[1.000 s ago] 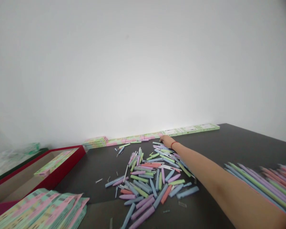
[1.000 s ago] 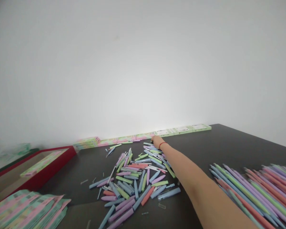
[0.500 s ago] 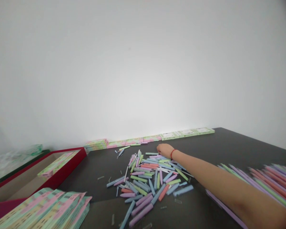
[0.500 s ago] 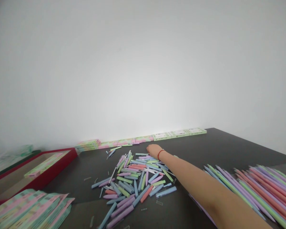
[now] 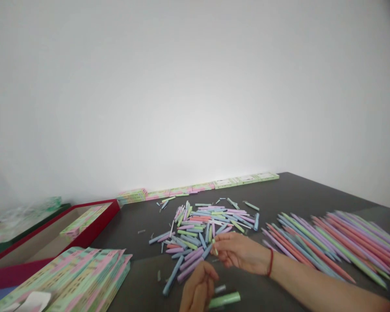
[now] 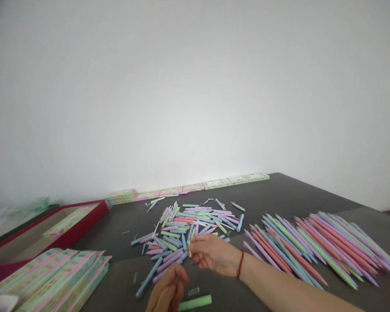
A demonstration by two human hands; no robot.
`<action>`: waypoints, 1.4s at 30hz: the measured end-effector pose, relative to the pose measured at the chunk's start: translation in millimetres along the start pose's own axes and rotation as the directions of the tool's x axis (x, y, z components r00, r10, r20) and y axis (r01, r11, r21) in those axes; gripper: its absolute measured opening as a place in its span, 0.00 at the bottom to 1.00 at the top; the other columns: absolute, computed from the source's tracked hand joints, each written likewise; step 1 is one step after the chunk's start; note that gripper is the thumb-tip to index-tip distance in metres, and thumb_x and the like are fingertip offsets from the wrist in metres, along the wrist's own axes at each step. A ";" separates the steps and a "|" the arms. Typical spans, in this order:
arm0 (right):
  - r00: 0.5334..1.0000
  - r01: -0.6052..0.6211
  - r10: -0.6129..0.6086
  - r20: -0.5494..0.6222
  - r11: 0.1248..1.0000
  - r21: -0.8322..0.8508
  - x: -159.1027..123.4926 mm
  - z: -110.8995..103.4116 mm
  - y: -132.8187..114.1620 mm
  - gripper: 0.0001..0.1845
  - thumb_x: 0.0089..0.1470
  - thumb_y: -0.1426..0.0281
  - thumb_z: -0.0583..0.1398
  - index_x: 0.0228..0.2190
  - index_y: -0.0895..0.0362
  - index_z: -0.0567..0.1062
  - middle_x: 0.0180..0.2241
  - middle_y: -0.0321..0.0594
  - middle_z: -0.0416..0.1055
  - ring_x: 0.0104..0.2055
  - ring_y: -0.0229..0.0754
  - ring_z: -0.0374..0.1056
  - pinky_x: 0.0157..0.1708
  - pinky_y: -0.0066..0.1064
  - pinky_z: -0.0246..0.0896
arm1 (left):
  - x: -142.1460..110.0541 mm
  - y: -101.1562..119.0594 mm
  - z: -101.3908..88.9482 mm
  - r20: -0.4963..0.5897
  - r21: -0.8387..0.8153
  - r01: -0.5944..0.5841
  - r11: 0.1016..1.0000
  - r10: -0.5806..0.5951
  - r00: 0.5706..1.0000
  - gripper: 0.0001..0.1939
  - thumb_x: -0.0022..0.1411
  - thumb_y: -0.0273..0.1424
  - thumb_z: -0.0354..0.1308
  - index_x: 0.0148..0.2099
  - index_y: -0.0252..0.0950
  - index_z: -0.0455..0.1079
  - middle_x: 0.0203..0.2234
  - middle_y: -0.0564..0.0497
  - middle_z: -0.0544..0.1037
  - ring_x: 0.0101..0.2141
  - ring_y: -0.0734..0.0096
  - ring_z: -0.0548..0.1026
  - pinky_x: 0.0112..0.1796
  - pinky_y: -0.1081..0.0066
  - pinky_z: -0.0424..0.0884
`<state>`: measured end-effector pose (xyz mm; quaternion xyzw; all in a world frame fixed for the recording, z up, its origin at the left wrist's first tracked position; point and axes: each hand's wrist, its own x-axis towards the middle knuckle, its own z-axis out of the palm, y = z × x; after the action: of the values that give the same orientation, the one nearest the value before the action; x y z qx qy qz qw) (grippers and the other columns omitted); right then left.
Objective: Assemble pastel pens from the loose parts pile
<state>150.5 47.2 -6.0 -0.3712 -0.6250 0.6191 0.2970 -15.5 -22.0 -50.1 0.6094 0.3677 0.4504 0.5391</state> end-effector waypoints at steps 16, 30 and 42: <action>0.913 0.255 -0.369 -0.173 0.848 -0.464 -54.9 23.3 23.0 0.07 0.44 0.80 0.54 0.23 0.57 0.64 0.21 0.28 0.57 0.24 0.32 0.53 0.24 0.24 0.47 | -9.1 17.1 5.5 -0.142 0.324 0.050 0.945 -0.004 0.990 0.04 0.60 0.30 0.50 0.38 0.37 0.64 0.31 0.50 0.75 0.27 0.69 0.68 0.30 0.70 0.63; 0.954 0.236 -0.224 -0.200 0.971 0.041 -43.9 33.5 20.0 0.04 0.49 0.69 0.55 0.27 0.57 0.66 0.15 0.23 0.53 0.14 0.28 0.46 0.14 0.22 0.40 | -0.5 2.0 -11.3 -0.157 -0.023 0.121 0.992 -0.123 0.980 0.16 0.53 0.43 0.59 0.35 0.36 0.64 0.23 0.55 0.74 0.15 0.81 0.62 0.14 0.79 0.55; 0.964 0.208 -0.177 -0.197 0.967 0.145 -39.5 37.6 28.1 0.11 0.46 0.62 0.58 0.28 0.57 0.65 0.20 0.31 0.70 0.14 0.28 0.55 0.14 0.21 0.46 | -1.4 -4.1 -8.0 -0.150 -0.118 0.120 0.986 -0.137 0.979 0.18 0.49 0.44 0.63 0.32 0.36 0.64 0.19 0.57 0.75 0.11 0.84 0.63 0.12 0.81 0.54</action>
<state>143.6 -7.7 -32.6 -0.3379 -0.5751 0.6001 0.4415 -23.4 -20.1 -54.3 0.5166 0.4229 0.4805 0.5687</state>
